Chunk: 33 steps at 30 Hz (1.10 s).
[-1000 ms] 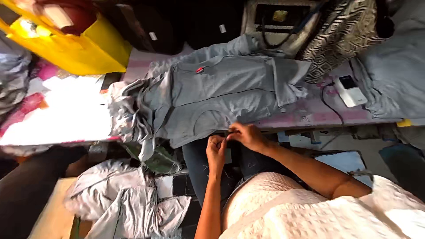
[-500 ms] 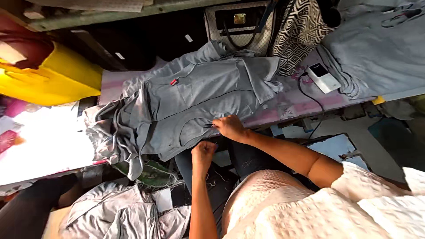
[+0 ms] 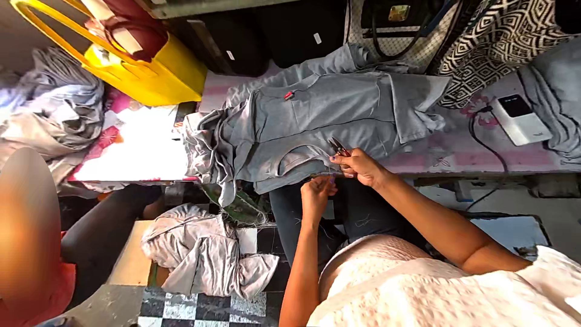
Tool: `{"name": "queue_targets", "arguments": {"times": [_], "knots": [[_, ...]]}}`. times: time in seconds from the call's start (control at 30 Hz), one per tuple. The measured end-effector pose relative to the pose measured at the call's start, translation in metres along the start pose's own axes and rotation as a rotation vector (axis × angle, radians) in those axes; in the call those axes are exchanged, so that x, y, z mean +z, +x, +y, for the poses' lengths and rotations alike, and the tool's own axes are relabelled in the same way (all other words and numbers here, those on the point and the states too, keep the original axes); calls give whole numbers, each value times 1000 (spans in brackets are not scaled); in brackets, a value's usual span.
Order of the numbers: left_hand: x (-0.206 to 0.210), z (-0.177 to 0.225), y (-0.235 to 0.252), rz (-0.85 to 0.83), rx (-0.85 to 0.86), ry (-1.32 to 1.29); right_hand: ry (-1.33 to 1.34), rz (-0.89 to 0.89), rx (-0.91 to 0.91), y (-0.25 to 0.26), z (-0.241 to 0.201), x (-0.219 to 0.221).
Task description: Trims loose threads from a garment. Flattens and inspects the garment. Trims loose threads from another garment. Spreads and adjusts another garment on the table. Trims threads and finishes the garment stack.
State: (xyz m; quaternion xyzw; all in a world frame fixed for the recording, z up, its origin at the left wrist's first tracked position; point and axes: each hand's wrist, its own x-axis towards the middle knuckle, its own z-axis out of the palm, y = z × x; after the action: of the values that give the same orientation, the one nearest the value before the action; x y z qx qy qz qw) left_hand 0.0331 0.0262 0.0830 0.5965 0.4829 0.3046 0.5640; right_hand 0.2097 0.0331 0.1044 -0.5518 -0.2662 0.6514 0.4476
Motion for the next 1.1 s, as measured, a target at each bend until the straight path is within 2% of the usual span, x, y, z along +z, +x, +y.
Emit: {"name": "queue_targets", "arguments": {"times": [0.1, 0.23, 0.33, 0.5, 0.63, 0.73, 0.9, 1.0, 1.1], "knots": [[5, 5, 1, 90, 78, 5, -17, -7, -6, 0, 2, 6], [13, 7, 12, 274, 94, -16, -56, -4, -25, 1, 3, 11], [5, 1, 12, 194, 46, -56, -68, -23, -11, -1, 2, 5], [2, -3, 11, 96, -15, -291, -104, -9, -20, 0, 5, 8], [7, -6, 15, 117, -11, -297, -125, -21, -47, 1, 4, 10], [3, -10, 9, 85, -5, -278, -214, -64, -70, -9, -5, -2], [-3, -12, -2, 86, -37, -292, -490, -89, 32, -40, -20, -17], [-2, -11, -3, 70, -35, -302, -645, -70, 66, -35, -10, -13], [-2, -11, -1, 70, -31, -306, -649, -49, 59, -24, -3, -5]]}}
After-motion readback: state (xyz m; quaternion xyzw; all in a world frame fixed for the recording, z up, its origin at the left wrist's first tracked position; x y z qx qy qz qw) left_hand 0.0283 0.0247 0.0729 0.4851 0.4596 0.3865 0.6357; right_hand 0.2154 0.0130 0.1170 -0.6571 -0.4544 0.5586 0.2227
